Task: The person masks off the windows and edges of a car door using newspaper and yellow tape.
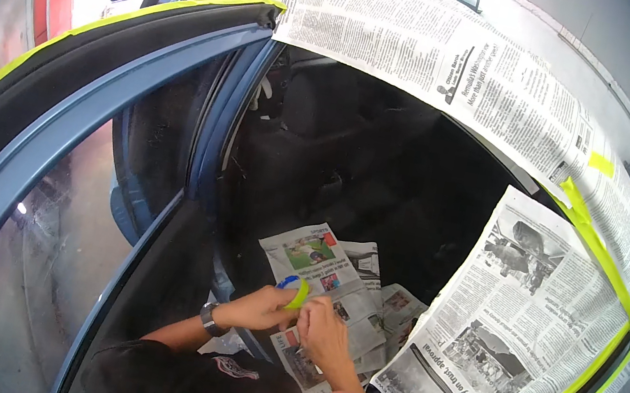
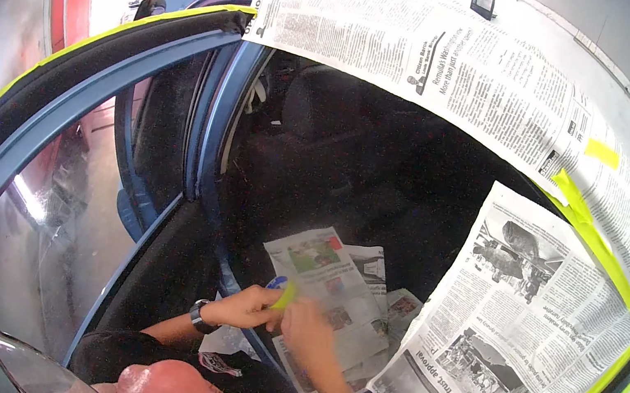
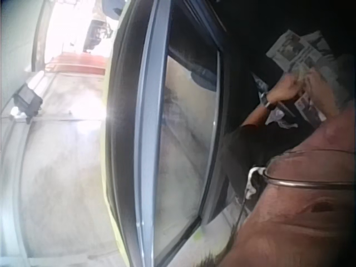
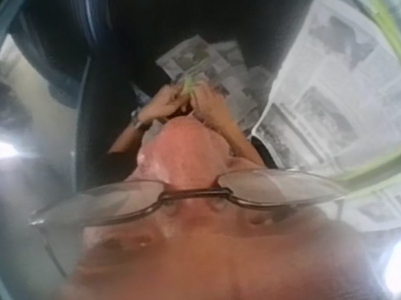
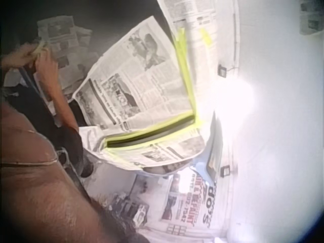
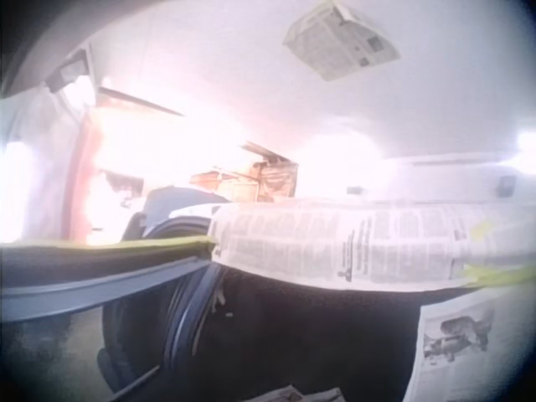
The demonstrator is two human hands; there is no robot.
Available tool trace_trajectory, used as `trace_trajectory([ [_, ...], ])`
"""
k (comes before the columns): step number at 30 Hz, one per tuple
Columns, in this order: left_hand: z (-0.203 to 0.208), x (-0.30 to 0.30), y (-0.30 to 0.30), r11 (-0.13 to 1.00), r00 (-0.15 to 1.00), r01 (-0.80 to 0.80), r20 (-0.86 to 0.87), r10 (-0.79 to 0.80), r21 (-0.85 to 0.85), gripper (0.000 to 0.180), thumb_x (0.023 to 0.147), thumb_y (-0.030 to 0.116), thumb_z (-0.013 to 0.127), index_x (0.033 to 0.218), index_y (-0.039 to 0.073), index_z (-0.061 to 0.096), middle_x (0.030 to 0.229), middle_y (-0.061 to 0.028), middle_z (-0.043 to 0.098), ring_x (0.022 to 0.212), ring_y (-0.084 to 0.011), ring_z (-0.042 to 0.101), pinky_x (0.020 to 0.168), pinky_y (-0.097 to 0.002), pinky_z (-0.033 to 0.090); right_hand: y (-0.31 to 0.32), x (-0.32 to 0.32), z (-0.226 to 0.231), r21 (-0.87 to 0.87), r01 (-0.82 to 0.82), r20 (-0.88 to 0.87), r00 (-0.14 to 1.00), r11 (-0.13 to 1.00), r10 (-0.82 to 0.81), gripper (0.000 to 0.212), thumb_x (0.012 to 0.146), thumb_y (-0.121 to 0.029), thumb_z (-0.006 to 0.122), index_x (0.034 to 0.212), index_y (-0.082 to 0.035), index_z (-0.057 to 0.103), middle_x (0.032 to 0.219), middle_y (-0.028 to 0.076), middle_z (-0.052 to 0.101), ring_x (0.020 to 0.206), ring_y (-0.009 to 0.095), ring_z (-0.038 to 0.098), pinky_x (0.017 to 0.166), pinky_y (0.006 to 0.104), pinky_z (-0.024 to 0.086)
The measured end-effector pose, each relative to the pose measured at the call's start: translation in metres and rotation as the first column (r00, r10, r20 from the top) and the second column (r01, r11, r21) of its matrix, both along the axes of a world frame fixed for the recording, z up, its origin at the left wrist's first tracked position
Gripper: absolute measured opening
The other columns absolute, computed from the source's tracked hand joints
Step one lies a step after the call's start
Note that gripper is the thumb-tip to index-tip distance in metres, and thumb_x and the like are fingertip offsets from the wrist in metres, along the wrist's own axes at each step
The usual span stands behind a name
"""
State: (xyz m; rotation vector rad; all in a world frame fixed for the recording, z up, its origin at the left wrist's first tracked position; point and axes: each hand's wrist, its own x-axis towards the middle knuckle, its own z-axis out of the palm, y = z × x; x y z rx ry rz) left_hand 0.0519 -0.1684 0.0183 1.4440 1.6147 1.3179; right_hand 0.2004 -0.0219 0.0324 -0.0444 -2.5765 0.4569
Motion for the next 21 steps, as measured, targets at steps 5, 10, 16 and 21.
trace_trajectory([
  [5, -0.001, 0.003, -0.004, 0.996, 0.99, -0.035, 0.139, 0.024, 0.078, 0.022, 0.106, 0.016, 0.051, 0.116, 0.0, 0.06, 0.077, -0.0074, 0.067, 0.07, -0.0159, 0.067, 0.066, -0.0302, 0.052, -0.001, -0.017, 0.005, -0.095, -0.117, -0.203, 0.975, 0.989, 0.096, 0.023, 0.09, -0.003, 0.069, 0.113, -0.002, 0.066, 0.106, 0.015, 0.064, 0.087, 0.033, 0.069, 0.071, 0.0409, 0.055],
  [10, -0.003, 0.006, -0.009, 0.973, 0.99, -0.096, 0.12, 0.072, 0.209, 0.026, 0.102, 0.013, 0.042, 0.113, -0.003, 0.06, 0.078, -0.0128, 0.071, 0.07, -0.0243, 0.071, 0.067, -0.0362, 0.055, 0.009, -0.022, 0.035, -0.108, -0.115, -0.205, 0.975, 0.988, 0.091, 0.013, 0.089, -0.003, 0.071, 0.102, -0.004, 0.068, 0.095, 0.013, 0.064, 0.086, 0.032, 0.068, 0.07, 0.0393, 0.055],
  [16, -0.017, -0.007, -0.003, 0.87, 0.893, -0.441, 0.2, 0.402, 0.219, 0.029, 0.105, 0.017, 0.04, 0.103, -0.001, 0.062, 0.068, -0.0049, 0.06, 0.058, -0.0157, 0.057, 0.056, -0.0321, 0.044, 0.0, -0.04, 0.058, 0.044, -0.144, -0.11, 0.983, 0.989, 0.148, 0.009, 0.09, -0.003, 0.069, 0.098, -0.006, 0.067, 0.092, 0.013, 0.062, 0.076, 0.03, 0.067, 0.067, 0.0365, 0.054],
  [21, -0.047, -0.048, -0.011, 0.641, 0.589, -0.744, 0.637, 0.498, 0.187, 0.048, 0.109, 0.035, 0.033, 0.111, 0.0, 0.065, 0.068, 0.0025, 0.052, 0.059, -0.0076, 0.045, 0.056, -0.0259, 0.036, 0.003, -0.042, 0.179, -0.36, -0.455, -0.781, 0.624, 0.815, 0.004, 0.01, 0.097, 0.002, 0.06, 0.099, -0.004, 0.067, 0.095, 0.012, 0.065, 0.085, 0.017, 0.066, 0.071, 0.0322, 0.054],
])
